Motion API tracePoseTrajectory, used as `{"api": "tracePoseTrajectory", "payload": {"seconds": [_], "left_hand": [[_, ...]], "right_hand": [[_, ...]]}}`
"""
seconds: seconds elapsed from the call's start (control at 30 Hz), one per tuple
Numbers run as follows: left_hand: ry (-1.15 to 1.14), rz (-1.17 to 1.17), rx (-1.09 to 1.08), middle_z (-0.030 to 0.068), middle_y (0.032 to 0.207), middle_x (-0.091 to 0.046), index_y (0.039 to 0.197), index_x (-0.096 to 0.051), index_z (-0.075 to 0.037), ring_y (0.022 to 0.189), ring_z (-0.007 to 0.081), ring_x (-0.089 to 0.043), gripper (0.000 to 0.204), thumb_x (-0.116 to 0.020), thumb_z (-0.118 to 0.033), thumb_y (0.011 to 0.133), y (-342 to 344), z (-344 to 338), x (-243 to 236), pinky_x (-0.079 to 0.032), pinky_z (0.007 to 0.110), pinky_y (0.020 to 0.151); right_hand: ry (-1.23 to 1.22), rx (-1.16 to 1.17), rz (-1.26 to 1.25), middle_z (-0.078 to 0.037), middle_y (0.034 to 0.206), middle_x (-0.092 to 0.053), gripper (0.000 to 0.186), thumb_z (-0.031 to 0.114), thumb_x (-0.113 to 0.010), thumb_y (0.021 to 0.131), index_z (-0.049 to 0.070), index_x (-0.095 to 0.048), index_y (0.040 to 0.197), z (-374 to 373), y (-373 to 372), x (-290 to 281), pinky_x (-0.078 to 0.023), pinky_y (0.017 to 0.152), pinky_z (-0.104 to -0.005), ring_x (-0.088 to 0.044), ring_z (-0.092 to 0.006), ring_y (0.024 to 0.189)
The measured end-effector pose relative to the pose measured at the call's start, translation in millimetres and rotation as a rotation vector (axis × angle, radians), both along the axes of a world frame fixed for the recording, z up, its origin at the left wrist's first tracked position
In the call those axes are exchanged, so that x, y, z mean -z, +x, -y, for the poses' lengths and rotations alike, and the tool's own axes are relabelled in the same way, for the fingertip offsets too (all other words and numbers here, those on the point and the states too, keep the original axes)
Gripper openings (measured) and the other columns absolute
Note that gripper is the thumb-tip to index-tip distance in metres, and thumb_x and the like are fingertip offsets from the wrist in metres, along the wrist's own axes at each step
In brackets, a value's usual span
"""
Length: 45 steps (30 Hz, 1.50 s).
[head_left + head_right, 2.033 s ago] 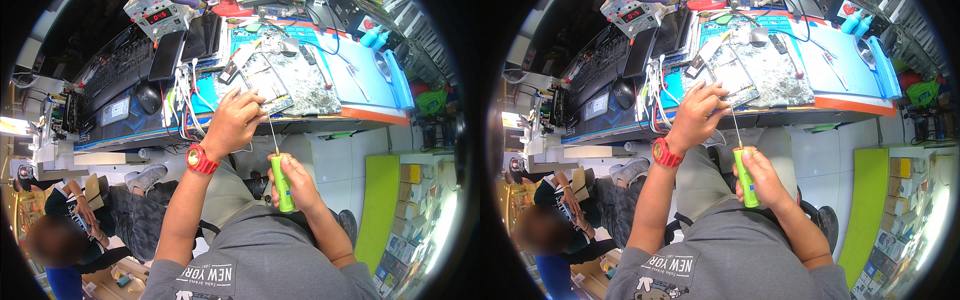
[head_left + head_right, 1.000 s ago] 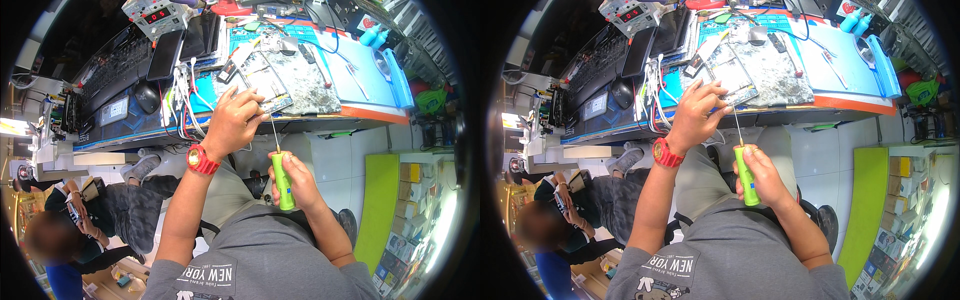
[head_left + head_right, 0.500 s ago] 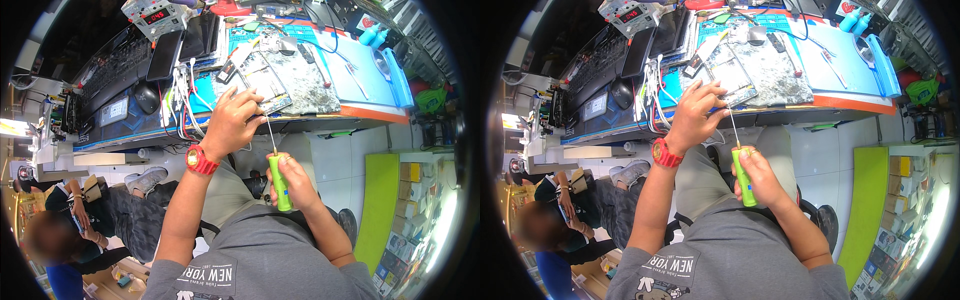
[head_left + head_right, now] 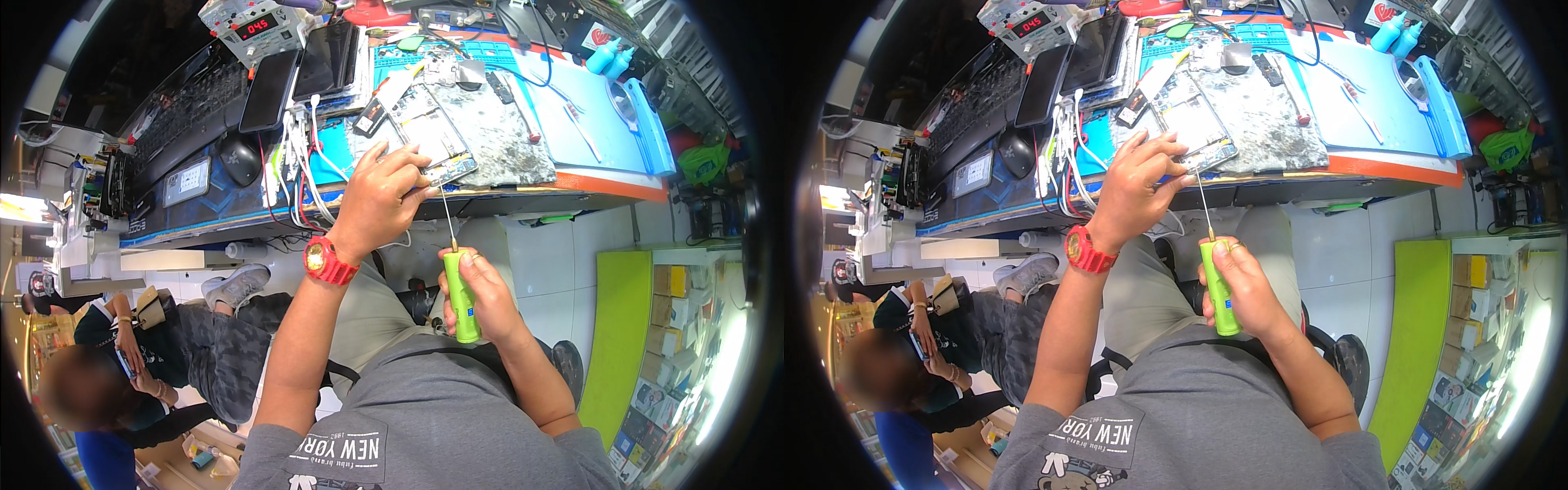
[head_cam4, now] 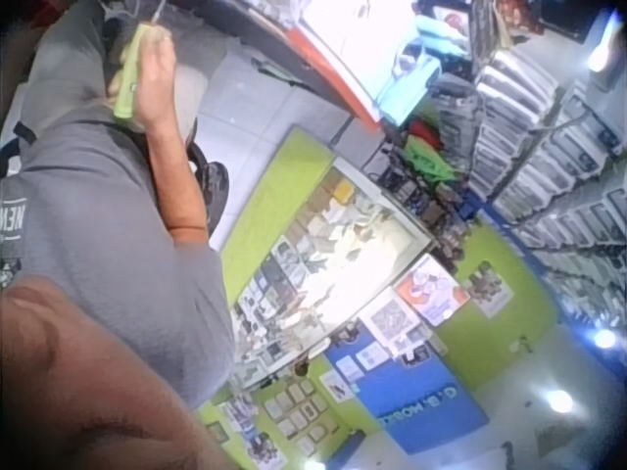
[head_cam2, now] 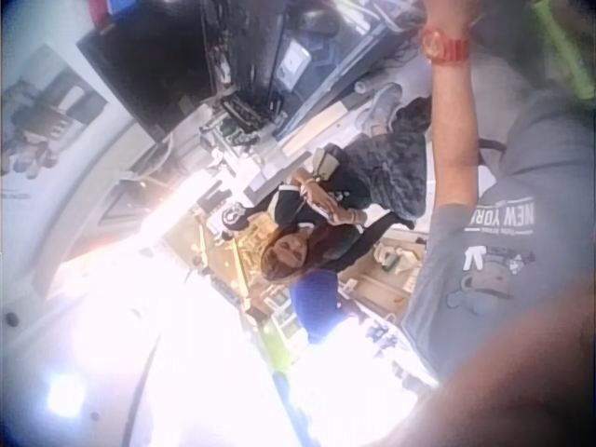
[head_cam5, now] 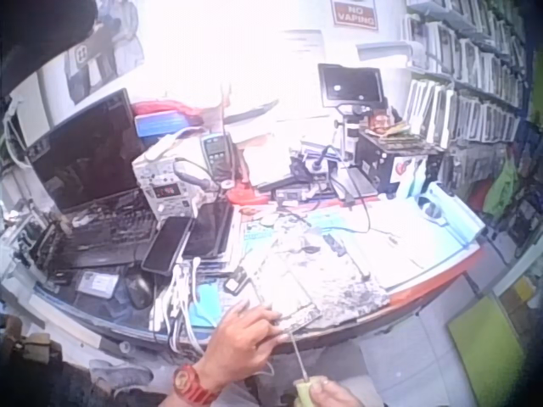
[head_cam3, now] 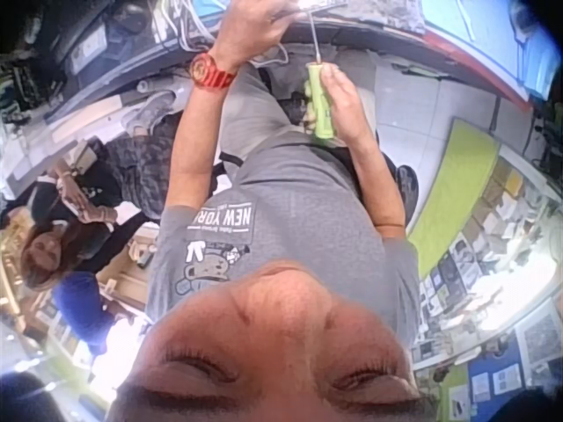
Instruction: The person uses a screwdriver to remove screws from a mobile phone on a workbench.
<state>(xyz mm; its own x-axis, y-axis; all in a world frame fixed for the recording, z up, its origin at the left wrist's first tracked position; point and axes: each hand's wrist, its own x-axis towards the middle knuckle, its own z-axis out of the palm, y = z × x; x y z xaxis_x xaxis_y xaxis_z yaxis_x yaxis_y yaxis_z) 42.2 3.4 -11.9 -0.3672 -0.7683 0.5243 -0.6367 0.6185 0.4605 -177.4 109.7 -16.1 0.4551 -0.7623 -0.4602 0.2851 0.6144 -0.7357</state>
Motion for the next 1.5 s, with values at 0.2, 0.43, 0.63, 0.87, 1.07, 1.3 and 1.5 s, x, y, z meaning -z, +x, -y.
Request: {"api": "tracePoseTrajectory", "payload": {"seconds": [0.2, 0.43, 0.63, 0.87, 1.07, 1.3, 1.5], "left_hand": [[-0.003, 0.003, -0.002, 0.0102, 0.117, -0.076, 0.091, -0.072, -0.006, 0.126, 0.0329, -0.067, 0.015, -0.084, -0.011, 0.084, 0, 1, 2, -0.042, 0.058, 0.114], [-0.011, -0.001, -0.010, 0.0089, 0.115, -0.076, 0.090, -0.073, -0.006, 0.125, 0.0328, -0.067, 0.013, -0.083, -0.013, 0.084, -1, 1, 1, -0.043, 0.059, 0.113], [-0.010, -0.001, -0.011, 0.0083, 0.115, -0.075, 0.090, -0.074, -0.007, 0.125, 0.0326, -0.067, 0.013, -0.083, -0.013, 0.083, -1, 1, 1, -0.043, 0.059, 0.112], [0.009, 0.005, -0.014, 0.0102, 0.117, -0.076, 0.090, -0.072, -0.006, 0.127, 0.0327, -0.067, 0.015, -0.084, -0.013, 0.084, -1, 0, 0, -0.041, 0.058, 0.115], [0.012, 0.013, -0.028, 0.0102, 0.116, -0.076, 0.088, -0.071, -0.006, 0.127, 0.0323, -0.067, 0.016, -0.084, -0.015, 0.084, -2, 0, -1, -0.041, 0.058, 0.115], [0.011, 0.011, -0.023, 0.0102, 0.116, -0.076, 0.088, -0.071, -0.006, 0.127, 0.0325, -0.067, 0.016, -0.084, -0.015, 0.085, -3, 0, -1, -0.041, 0.059, 0.114], [-0.007, 0.021, -0.023, 0.0102, 0.115, -0.075, 0.091, -0.070, -0.006, 0.126, 0.0329, -0.066, 0.018, -0.084, -0.014, 0.084, -4, -1, 0, -0.043, 0.058, 0.113]], "right_hand": [[0.003, 0.030, 0.001, -0.009, 0.093, -0.058, 0.046, 0.042, -0.039, 0.115, 0.003, -0.047, 0.138, 1, -3, 1, -0.056, 0.046, -0.0342, -0.062, -0.0178, 0.054], [-0.026, 0.049, -0.011, -0.008, 0.094, -0.058, 0.045, 0.045, -0.046, 0.113, 0.006, -0.046, 0.135, 5, -10, 2, -0.054, 0.048, -0.0317, -0.061, -0.0151, 0.055], [-0.108, 0.002, -0.123, -0.007, 0.094, -0.057, 0.042, 0.042, -0.049, 0.112, 0.006, -0.046, 0.135, 0, -2, 9, -0.053, 0.048, -0.0305, -0.061, -0.0139, 0.054], [-0.101, 0.008, -0.109, -0.007, 0.093, -0.057, 0.042, 0.041, -0.050, 0.112, 0.006, -0.046, 0.135, 2, -3, 9, -0.053, 0.048, -0.0304, -0.061, -0.0135, 0.055], [-0.087, 0.012, -0.114, -0.007, 0.094, -0.057, 0.044, 0.042, -0.050, 0.112, 0.005, -0.046, 0.135, 2, -4, 6, -0.053, 0.048, -0.0307, -0.061, -0.0136, 0.055], [-0.104, 0.048, -0.082, -0.007, 0.094, -0.057, 0.044, 0.043, -0.049, 0.112, 0.006, -0.046, 0.136, 6, -10, 10, -0.053, 0.049, -0.0305, -0.061, -0.0140, 0.055], [-0.106, 0.059, -0.102, -0.008, 0.095, -0.058, 0.047, 0.044, -0.049, 0.112, 0.006, -0.044, 0.138, 5, -9, 8, -0.055, 0.049, -0.0313, -0.062, -0.0146, 0.055]]}}
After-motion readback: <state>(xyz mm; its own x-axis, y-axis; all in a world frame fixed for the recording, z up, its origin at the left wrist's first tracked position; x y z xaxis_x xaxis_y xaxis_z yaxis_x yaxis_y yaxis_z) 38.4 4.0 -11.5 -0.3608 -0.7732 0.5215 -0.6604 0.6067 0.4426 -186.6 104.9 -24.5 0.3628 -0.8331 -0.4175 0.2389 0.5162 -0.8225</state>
